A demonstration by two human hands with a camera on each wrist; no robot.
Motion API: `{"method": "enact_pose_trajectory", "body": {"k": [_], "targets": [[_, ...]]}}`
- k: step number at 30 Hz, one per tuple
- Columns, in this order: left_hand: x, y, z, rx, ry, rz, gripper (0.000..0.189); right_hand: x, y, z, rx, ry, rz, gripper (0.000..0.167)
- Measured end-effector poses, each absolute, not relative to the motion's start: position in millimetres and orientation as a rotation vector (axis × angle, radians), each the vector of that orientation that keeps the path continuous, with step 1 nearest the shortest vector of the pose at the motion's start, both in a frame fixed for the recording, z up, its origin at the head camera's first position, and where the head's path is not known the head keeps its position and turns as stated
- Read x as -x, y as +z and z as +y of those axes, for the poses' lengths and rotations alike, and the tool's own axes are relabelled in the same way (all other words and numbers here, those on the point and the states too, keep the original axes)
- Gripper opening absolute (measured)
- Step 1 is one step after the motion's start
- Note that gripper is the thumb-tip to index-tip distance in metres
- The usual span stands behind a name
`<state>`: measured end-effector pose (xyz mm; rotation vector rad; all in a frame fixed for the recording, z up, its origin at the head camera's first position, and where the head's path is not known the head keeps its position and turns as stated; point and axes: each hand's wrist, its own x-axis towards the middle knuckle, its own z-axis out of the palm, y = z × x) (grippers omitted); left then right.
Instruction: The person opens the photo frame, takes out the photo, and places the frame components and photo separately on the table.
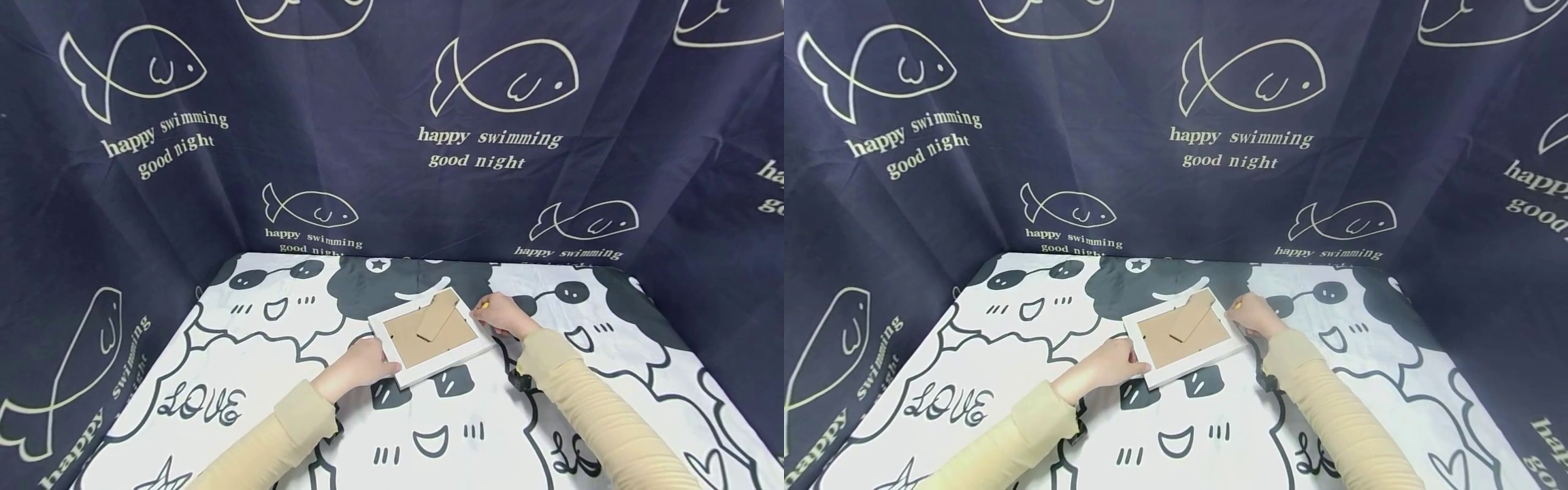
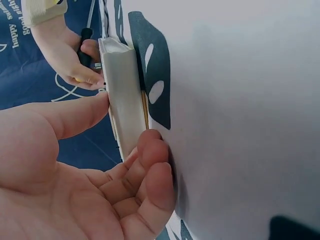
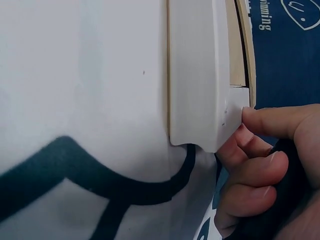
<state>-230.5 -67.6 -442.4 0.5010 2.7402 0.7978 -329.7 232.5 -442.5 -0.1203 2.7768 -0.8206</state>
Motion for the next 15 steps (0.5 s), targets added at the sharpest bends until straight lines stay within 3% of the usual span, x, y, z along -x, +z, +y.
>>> {"method": "enact_pose_trajectory", "body": {"k": [10, 15], "targets": [[231.6, -444.1, -68.0, -0.507, 0.822, 2.73, 0.035, 326.5, -438.0, 227.1, 0.096, -0.785, 2.815, 0.025], [231.6, -442.8, -68.1, -0.533, 0.867, 2.708, 0.023, 324.9, -438.6, 225.8, 0.077, -0.773, 2.833, 0.024]]}}
